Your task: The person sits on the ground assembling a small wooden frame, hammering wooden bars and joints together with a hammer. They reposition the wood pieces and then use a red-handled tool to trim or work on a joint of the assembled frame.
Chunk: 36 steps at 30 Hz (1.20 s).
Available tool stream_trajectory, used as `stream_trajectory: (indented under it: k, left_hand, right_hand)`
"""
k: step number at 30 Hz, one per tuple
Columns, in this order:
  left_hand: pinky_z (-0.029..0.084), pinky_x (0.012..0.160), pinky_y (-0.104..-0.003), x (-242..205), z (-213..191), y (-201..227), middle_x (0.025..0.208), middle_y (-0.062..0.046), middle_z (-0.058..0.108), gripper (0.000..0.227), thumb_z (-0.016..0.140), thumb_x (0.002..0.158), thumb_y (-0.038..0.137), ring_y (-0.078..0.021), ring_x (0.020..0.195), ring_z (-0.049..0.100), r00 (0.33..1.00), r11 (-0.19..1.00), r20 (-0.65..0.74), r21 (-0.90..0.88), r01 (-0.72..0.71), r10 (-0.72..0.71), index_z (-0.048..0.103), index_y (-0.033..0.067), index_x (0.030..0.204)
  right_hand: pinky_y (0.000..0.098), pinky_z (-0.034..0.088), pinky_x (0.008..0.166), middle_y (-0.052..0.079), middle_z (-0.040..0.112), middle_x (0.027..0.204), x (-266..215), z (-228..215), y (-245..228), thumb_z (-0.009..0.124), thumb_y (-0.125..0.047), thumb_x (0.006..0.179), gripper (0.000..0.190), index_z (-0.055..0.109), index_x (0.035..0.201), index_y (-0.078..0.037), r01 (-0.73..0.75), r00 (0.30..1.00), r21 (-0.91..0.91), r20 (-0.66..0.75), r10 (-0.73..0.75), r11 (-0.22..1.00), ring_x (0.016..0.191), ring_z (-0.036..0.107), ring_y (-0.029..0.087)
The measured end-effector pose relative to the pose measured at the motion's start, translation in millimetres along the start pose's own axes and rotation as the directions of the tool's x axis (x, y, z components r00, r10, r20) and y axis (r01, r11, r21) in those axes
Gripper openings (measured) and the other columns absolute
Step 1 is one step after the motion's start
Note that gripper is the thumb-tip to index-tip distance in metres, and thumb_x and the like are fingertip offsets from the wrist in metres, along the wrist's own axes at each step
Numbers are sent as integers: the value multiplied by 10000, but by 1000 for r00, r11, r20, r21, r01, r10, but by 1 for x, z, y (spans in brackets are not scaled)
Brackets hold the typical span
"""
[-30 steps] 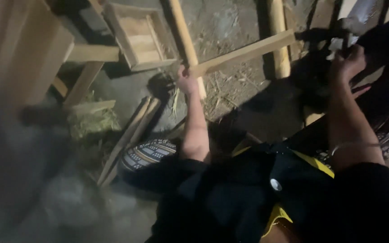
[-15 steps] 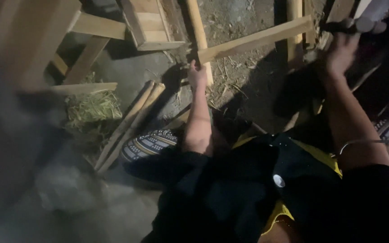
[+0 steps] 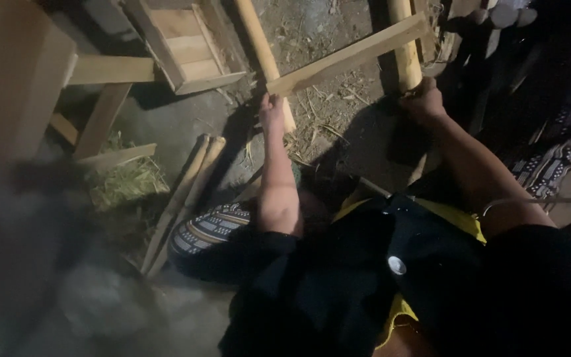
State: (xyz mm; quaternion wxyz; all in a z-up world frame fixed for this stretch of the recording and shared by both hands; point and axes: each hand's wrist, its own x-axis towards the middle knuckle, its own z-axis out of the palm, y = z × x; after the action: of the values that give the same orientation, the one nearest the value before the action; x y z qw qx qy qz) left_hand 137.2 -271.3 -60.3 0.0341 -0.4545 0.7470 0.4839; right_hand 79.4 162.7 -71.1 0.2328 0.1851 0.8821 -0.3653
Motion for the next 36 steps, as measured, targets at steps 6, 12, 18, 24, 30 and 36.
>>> stream_trajectory:
  k: [6,12,18,24,30,36]
  left_hand:
    - [437,1183,-520,-3,-7,14,1496,-277,542,749,539,977,628,-398,1397,536,999,986,5,159,39,-40,494,118,1523]
    - [410,1182,-564,-21,-8,33,1555,-245,479,794,544,971,610,-409,1438,480,990,966,62,232,113,-131,439,80,1554]
    - [460,1147,-545,-13,12,23,1456,-274,560,823,623,924,646,-421,1379,535,997,982,31,179,58,-64,535,19,1450]
    - [636,872,-459,-53,-10,80,1370,-320,536,1060,664,803,629,-394,1130,678,977,987,173,116,107,-126,323,-92,1500]
    - [554,956,-511,-39,17,63,1368,-273,557,1060,627,758,715,-396,1180,640,987,978,133,200,66,-94,408,-53,1454]
    - [589,684,-367,-52,19,67,1009,-126,720,453,766,839,361,-261,808,720,983,982,-12,49,-180,181,625,28,1112]
  right_hand:
    - [398,576,937,185,691,1129,-41,-18,-34,910,-159,823,560,575,1252,-26,103,995,607,-67,-79,788,1051,701,309]
    - [469,557,773,212,673,984,-9,5,4,923,-106,778,408,687,1099,-17,161,971,588,-238,-20,793,914,688,322]
    - [399,546,854,113,627,970,12,-13,15,852,-22,846,455,675,1265,-11,190,967,579,-248,-51,793,952,644,222]
    - [283,555,853,126,724,1120,28,-10,27,752,10,780,486,646,1254,-3,230,968,496,-209,-142,837,963,667,210]
    - [259,550,923,115,709,1175,25,-16,24,697,47,860,426,619,1276,2,235,972,593,-158,-174,770,1037,670,182]
    - [403,531,709,223,717,1041,7,-37,2,728,-116,1035,319,631,1295,41,364,913,32,-210,-350,931,807,644,306]
